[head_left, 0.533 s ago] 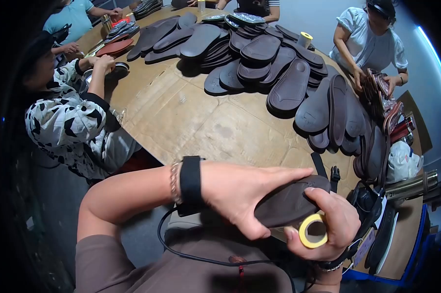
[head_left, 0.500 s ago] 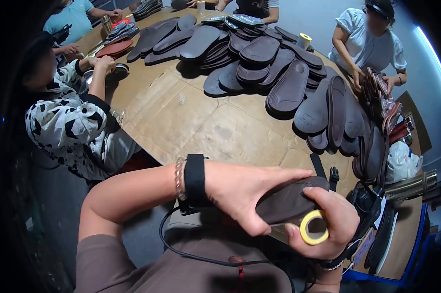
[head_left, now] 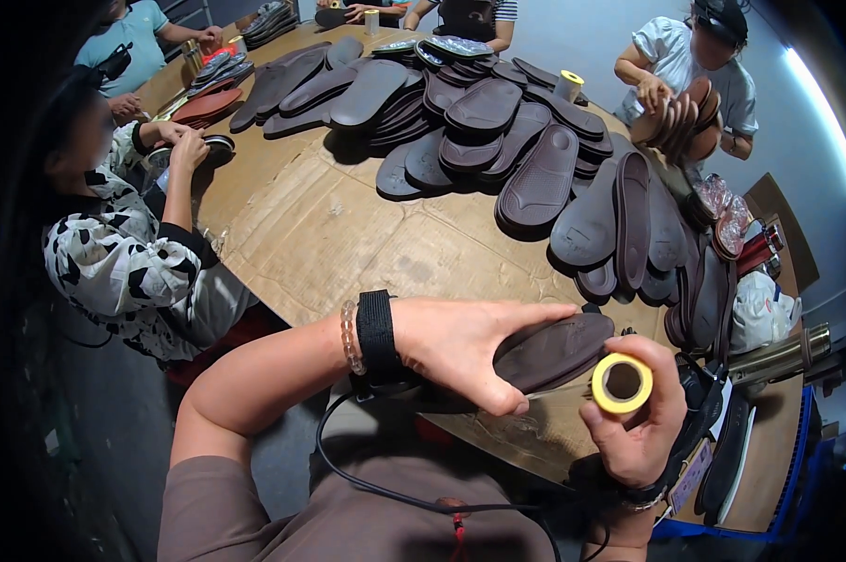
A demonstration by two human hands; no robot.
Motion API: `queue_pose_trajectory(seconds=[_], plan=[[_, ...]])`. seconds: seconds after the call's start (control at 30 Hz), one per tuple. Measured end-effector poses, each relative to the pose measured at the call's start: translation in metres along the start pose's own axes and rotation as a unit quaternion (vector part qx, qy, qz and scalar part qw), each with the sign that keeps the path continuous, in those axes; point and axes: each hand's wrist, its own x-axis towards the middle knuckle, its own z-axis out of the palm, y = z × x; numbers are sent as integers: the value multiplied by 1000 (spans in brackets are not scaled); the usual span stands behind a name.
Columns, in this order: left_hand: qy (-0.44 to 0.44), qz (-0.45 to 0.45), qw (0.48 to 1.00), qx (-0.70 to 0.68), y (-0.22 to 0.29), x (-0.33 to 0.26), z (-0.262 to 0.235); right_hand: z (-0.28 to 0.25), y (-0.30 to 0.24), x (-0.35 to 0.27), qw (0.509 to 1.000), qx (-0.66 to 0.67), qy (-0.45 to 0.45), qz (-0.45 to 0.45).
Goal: The recorder prepares shoe insoles by applying a layer of plastic or protective material and smoothing it down by hand at a manufacturing table.
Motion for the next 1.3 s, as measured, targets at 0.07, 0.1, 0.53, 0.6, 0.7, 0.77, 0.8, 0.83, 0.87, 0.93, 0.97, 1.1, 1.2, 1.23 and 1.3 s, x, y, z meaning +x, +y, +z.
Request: queue_pose_trajectory(seconds=[0.07, 0.1, 0.53, 0.6, 0.7, 0.77, 0.8, 0.83, 0.87, 0.93, 0.97, 1.1, 1.2, 1.23, 1.3], plan=[[5, -6, 1000, -13, 0, 2, -1, 7, -1, -2, 999, 1, 49, 8], [13, 0, 1000, -3, 0, 2, -2, 8, 0, -2, 995, 2, 98, 14], [46, 14, 998, 29, 0, 1, -1, 16, 9, 1, 983, -73, 166, 36], [45, 10, 998, 39, 2, 1, -2, 16, 9, 0, 982, -86, 168, 23], [51, 13, 997, 56, -2, 1, 0, 17, 9, -2, 981, -79, 175, 40], [56, 21, 996, 63, -2, 1, 1, 17, 9, -1, 980, -97, 172, 31], [56, 17, 996, 66, -2, 1, 1, 17, 10, -1, 980, -97, 172, 30], [55, 13, 996, 70, -2, 1, 2, 17, 11, -2, 980, -100, 171, 31], [56, 13, 996, 70, -2, 2, 3, 17, 11, -2, 979, -102, 171, 32], [55, 16, 997, 59, -1, 2, 3, 17, 11, -1, 979, -108, 168, 31], [55, 16, 997, 59, 0, 1, 3, 17, 10, -1, 979, -114, 165, 30], [54, 25, 996, 60, -1, 1, 3, 15, 9, 0, 980, -111, 153, 60], [55, 75, 995, 44, 1, 1, 1, 11, 6, 0, 988, -79, 125, 43], [58, 117, 991, 29, 1, 2, 0, 11, 1, 1, 988, -62, 137, 24], [62, 150, 986, 46, 3, 5, -4, 11, -7, 3, 988, -45, 150, 1]])
